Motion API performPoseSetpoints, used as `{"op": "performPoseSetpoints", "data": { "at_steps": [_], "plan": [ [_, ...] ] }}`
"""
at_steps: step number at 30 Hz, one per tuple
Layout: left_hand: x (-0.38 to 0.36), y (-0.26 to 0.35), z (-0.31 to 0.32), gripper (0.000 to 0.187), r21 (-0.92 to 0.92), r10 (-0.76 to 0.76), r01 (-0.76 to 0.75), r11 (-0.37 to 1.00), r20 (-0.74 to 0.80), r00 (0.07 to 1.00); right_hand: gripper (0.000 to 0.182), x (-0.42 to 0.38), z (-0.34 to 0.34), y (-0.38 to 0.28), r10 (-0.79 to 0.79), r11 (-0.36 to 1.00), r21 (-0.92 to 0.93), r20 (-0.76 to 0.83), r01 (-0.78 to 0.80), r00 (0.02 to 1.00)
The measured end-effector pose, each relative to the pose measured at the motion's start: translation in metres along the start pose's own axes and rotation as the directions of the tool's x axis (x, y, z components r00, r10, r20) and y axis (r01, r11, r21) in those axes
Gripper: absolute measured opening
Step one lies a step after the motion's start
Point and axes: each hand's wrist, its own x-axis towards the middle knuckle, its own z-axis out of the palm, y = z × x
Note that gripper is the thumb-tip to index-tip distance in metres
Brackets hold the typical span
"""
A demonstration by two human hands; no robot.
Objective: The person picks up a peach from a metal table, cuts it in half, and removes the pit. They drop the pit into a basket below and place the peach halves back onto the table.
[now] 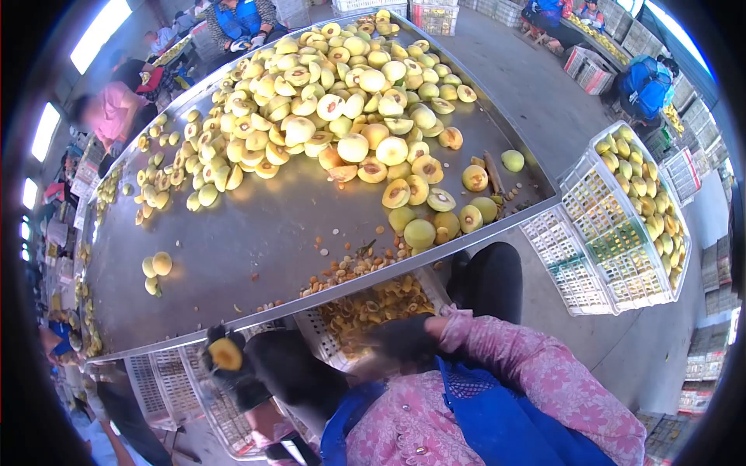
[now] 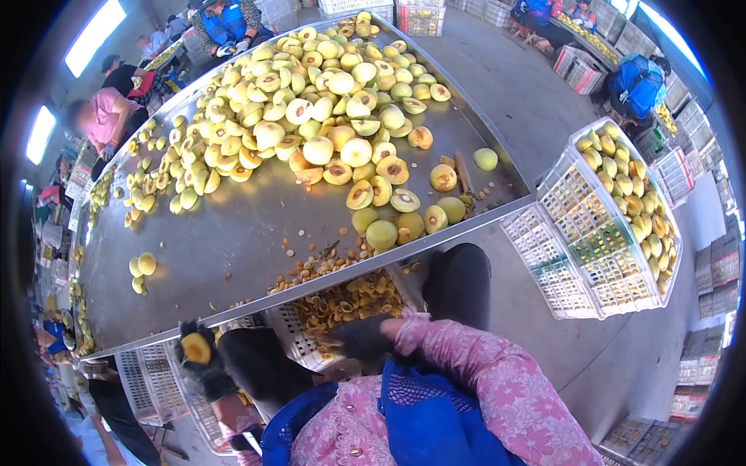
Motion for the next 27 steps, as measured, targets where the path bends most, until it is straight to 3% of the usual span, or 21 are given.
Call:
{"op": "performPoseSetpoints", "data": {
  "at_steps": [1, 2, 3, 4, 5, 8, 9, 11, 12, 15, 18, 20, 22, 23, 25, 26, 27],
  "plan": [
    [0.012, 0.020, -0.043, 0.045, -0.096, -0.086, 0.085, 0.992, 0.002, 0.996, 0.042, 0.008, 0.017, 0.017, -0.007, 0.990, -0.139, -0.011, 0.006, 1.000],
    [0.009, 0.038, -0.040, 0.045, 0.076, -0.162, 0.176, 0.981, -0.162, 0.973, 0.042, 0.014, 0.028, 0.024, -0.003, 0.984, -0.178, -0.044, -0.004, 0.999],
    [0.022, 0.044, -0.067, 0.040, 0.560, -0.012, 0.105, 0.822, -0.166, 0.986, 0.042, 0.009, 0.020, 0.018, 0.064, 0.991, -0.114, -0.109, -0.076, 0.992],
    [0.029, 0.053, -0.054, 0.035, 0.897, 0.138, 0.093, 0.433, -0.167, 0.976, 0.042, 0.003, 0.011, 0.010, 0.131, 0.989, -0.040, -0.174, -0.140, 0.976],
    [0.026, 0.051, -0.041, 0.030, 0.946, 0.298, 0.035, 0.321, -0.136, 0.945, 0.042, -0.002, 0.001, 0.003, 0.197, 0.980, 0.040, -0.238, -0.193, 0.951],
    [0.061, 0.034, 0.051, 0.025, 0.780, -0.084, 0.147, 0.608, -0.121, 0.989, 0.040, 0.022, 0.048, 0.047, 0.285, 0.957, 0.110, -0.189, -0.268, 0.940],
    [0.076, 0.015, 0.081, 0.026, 0.710, -0.218, 0.212, 0.671, -0.084, 0.972, 0.036, 0.025, 0.061, 0.056, 0.052, 0.993, -0.082, -0.307, -0.080, 0.950],
    [0.089, -0.026, 0.167, 0.031, 0.694, -0.376, 0.337, 0.636, -0.103, 0.921, 0.031, 0.015, 0.040, 0.045, -0.193, 0.953, -0.291, -0.374, 0.083, 0.907],
    [0.107, -0.050, 0.189, 0.036, 0.604, -0.538, 0.474, 0.641, -0.087, 0.838, 0.027, -0.008, -0.011, 0.004, 0.216, 0.934, 0.324, -0.173, -0.151, 0.961],
    [0.144, -0.142, 0.240, 0.039, 0.713, -0.610, 0.400, 0.576, 0.050, 0.791, 0.021, -0.025, -0.026, -0.008, 0.394, 0.566, 0.771, 0.057, -0.291, 0.918],
    [0.174, -0.226, 0.259, 0.027, 0.701, -0.707, 0.488, 0.520, 0.032, 0.707, 0.021, -0.036, -0.032, -0.008, 0.377, 0.670, 0.721, -0.128, -0.175, 0.917],
    [0.191, -0.268, 0.230, 0.026, 0.686, -0.709, 0.496, 0.533, 0.041, 0.704, 0.025, -0.040, -0.033, -0.002, 0.368, 0.669, 0.724, -0.123, -0.170, 0.922],
    [0.173, -0.257, 0.231, 0.026, 0.568, -0.714, 0.552, 0.611, 0.094, 0.693, 0.028, -0.033, -0.012, 0.015, 0.355, 0.661, 0.732, -0.109, -0.167, 0.928],
    [0.162, -0.244, 0.228, 0.027, 0.475, -0.711, 0.584, 0.658, 0.137, 0.690, 0.032, -0.018, 0.018, 0.040, 0.247, 0.798, 0.602, -0.266, -0.039, 0.932],
    [0.136, -0.210, 0.227, 0.030, 0.283, -0.693, 0.634, 0.720, 0.233, 0.682, 0.036, -0.008, 0.034, 0.050, 0.100, 0.895, 0.436, -0.397, 0.092, 0.912],
    [0.124, -0.196, 0.227, 0.031, 0.208, -0.684, 0.653, 0.729, 0.272, 0.677, 0.039, -0.011, 0.029, 0.047, 0.066, 0.834, 0.515, -0.450, 0.199, 0.890],
    [0.111, -0.180, 0.226, 0.033, 0.152, -0.671, 0.661, 0.734, 0.312, 0.673, 0.039, -0.012, 0.018, 0.040, 0.101, 0.795, 0.578, -0.428, 0.186, 0.898]
  ]
}}
